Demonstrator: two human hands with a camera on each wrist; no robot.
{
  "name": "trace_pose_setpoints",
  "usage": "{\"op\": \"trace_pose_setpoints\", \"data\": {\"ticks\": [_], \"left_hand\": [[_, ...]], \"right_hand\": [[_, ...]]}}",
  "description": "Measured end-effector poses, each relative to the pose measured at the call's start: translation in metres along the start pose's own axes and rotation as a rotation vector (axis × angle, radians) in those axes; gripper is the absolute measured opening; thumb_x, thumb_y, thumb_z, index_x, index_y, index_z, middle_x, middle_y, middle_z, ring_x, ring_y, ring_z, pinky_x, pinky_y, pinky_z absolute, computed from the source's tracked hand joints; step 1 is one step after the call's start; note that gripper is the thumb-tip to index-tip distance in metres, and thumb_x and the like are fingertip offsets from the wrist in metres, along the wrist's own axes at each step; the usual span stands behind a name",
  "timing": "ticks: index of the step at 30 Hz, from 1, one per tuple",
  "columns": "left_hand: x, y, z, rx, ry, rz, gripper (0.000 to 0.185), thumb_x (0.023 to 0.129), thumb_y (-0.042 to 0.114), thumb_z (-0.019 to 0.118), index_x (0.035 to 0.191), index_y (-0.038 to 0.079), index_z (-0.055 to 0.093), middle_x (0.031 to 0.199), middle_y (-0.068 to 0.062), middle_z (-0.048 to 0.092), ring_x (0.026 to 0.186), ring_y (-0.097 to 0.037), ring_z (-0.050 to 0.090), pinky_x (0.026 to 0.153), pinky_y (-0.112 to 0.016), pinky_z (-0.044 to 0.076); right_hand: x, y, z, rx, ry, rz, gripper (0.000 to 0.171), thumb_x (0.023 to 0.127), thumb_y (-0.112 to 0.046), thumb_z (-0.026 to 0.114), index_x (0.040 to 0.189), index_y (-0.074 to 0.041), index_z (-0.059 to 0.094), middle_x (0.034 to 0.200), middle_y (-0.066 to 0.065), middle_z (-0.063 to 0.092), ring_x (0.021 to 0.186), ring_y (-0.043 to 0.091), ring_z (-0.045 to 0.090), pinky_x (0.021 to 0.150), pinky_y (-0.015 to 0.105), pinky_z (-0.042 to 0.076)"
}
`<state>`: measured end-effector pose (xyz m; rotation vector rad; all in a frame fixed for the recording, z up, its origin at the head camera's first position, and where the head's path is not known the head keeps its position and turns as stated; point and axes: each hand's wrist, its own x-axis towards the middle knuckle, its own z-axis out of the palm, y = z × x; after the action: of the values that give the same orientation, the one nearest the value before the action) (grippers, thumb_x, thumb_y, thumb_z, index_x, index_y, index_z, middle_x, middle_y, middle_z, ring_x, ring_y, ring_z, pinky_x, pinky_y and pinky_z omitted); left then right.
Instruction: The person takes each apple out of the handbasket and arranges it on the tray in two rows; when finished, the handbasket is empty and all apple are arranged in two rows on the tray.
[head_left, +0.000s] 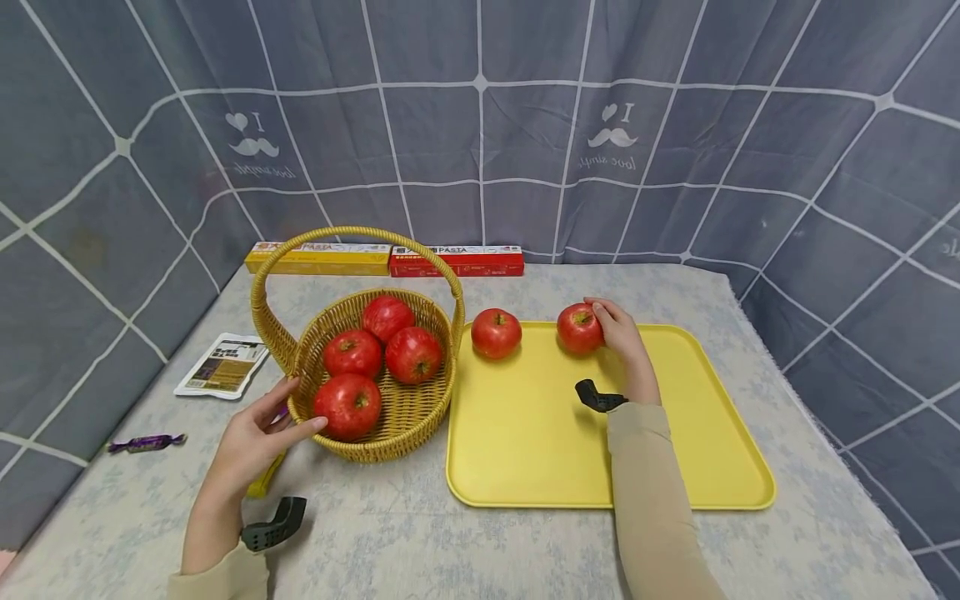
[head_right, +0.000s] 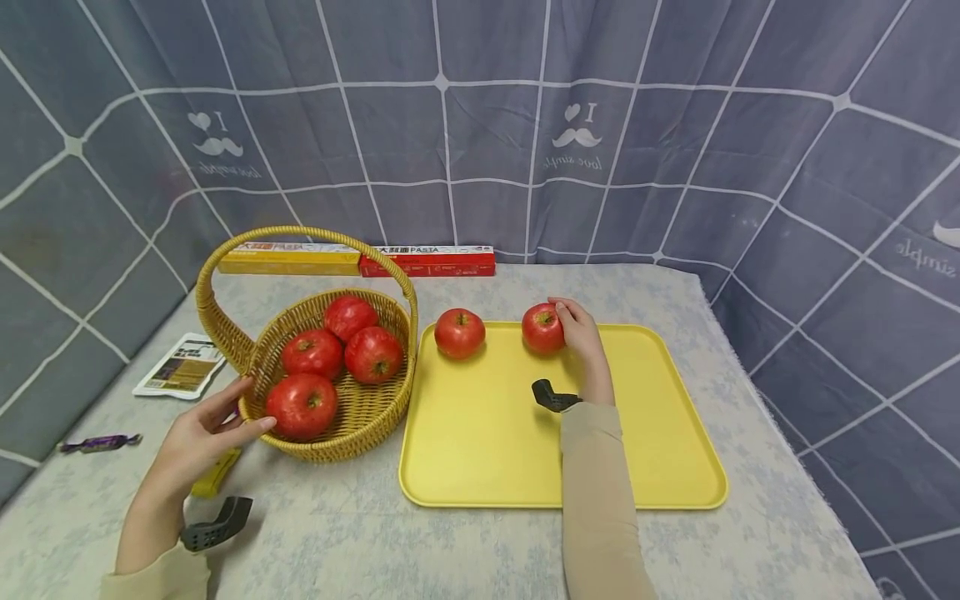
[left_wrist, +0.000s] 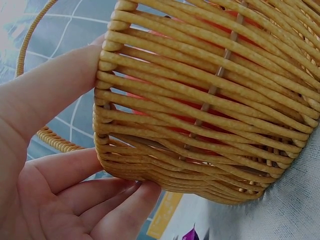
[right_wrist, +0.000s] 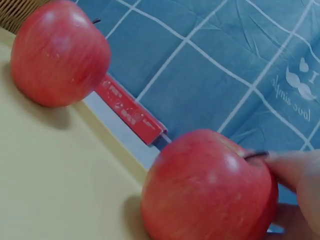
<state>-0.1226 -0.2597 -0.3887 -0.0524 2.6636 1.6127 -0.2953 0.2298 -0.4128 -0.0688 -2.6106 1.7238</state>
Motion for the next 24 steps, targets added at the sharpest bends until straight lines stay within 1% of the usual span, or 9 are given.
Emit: {"op": "trace_pose_setpoints", "data": {"ticks": [4,6,8,10,13,16,19,21,24], "left_hand": [[0.000,0.000,0.000,-0.005,-0.004,-0.001,0.081,0.085,0.026,0.071,0.148,0.002,0.026,0.150,-0.020,0.026,0.134,-0.035,0.031,0.098,-0.019,0.040],[0.000,0.000,0.000,-0.009,-0.005,0.000,0.081,0.085,0.026,0.072,0.147,0.002,0.026,0.150,-0.019,0.026,0.134,-0.034,0.031,0.098,-0.018,0.040],[0.000,-0.001,0.001,-0.007,-0.006,0.003,0.081,0.085,0.026,0.072,0.147,0.002,0.027,0.150,-0.019,0.026,0.133,-0.034,0.031,0.097,-0.017,0.040],[0.000,-0.001,0.001,-0.005,-0.007,0.004,0.080,0.085,0.026,0.072,0.147,0.002,0.027,0.150,-0.018,0.026,0.133,-0.034,0.032,0.097,-0.017,0.040],[0.000,-0.001,0.001,0.003,-0.009,0.005,0.080,0.085,0.027,0.071,0.147,0.002,0.027,0.150,-0.018,0.026,0.133,-0.035,0.032,0.098,-0.018,0.040],[0.001,0.000,0.000,0.014,-0.006,0.007,0.080,0.085,0.027,0.071,0.147,0.002,0.027,0.150,-0.018,0.026,0.133,-0.035,0.032,0.098,-0.021,0.040],[0.001,0.000,-0.001,0.027,-0.004,0.008,0.080,0.085,0.028,0.071,0.147,0.002,0.028,0.151,-0.018,0.025,0.133,-0.036,0.032,0.098,-0.022,0.041],[0.001,0.000,-0.001,0.034,-0.002,0.006,0.080,0.085,0.028,0.071,0.147,0.002,0.028,0.151,-0.018,0.025,0.132,-0.036,0.032,0.098,-0.023,0.041],[0.001,-0.001,-0.001,0.039,0.001,0.004,0.080,0.085,0.029,0.071,0.147,0.002,0.028,0.150,-0.018,0.026,0.132,-0.036,0.032,0.098,-0.023,0.041]], "right_hand": [[-0.006,-0.006,-0.003,-0.168,0.077,-0.010,0.045,0.104,-0.028,0.032,0.138,-0.002,0.047,0.142,0.020,0.040,0.134,0.036,0.030,0.110,0.051,0.026],[-0.011,-0.013,-0.005,-0.197,0.127,-0.018,0.048,0.104,-0.031,0.029,0.139,-0.002,0.044,0.142,0.021,0.040,0.133,0.037,0.031,0.110,0.051,0.027],[-0.018,-0.022,-0.008,-0.170,0.196,-0.044,0.051,0.103,-0.035,0.029,0.141,-0.003,0.043,0.142,0.019,0.041,0.132,0.036,0.034,0.109,0.050,0.028],[-0.025,-0.035,-0.010,-0.111,0.268,-0.097,0.052,0.102,-0.038,0.032,0.141,-0.005,0.043,0.140,0.018,0.044,0.128,0.034,0.039,0.107,0.048,0.033],[-0.037,-0.058,-0.010,0.047,0.324,-0.221,0.049,0.101,-0.038,0.040,0.137,-0.005,0.048,0.133,0.014,0.050,0.121,0.028,0.047,0.103,0.042,0.039],[-0.050,-0.083,-0.004,0.206,0.305,-0.363,0.042,0.100,-0.030,0.046,0.131,-0.001,0.052,0.124,0.011,0.055,0.114,0.022,0.051,0.100,0.039,0.043],[-0.063,-0.105,0.007,0.348,0.240,-0.507,0.034,0.099,-0.018,0.049,0.124,0.005,0.054,0.117,0.006,0.059,0.108,0.018,0.055,0.099,0.038,0.045],[-0.070,-0.117,0.018,0.407,0.183,-0.598,0.031,0.098,-0.011,0.050,0.121,0.009,0.053,0.113,0.006,0.060,0.105,0.018,0.057,0.096,0.038,0.047],[-0.078,-0.128,0.037,0.443,0.079,-0.711,0.028,0.096,-0.004,0.051,0.117,0.013,0.053,0.111,0.006,0.062,0.103,0.018,0.059,0.092,0.034,0.049]]}}
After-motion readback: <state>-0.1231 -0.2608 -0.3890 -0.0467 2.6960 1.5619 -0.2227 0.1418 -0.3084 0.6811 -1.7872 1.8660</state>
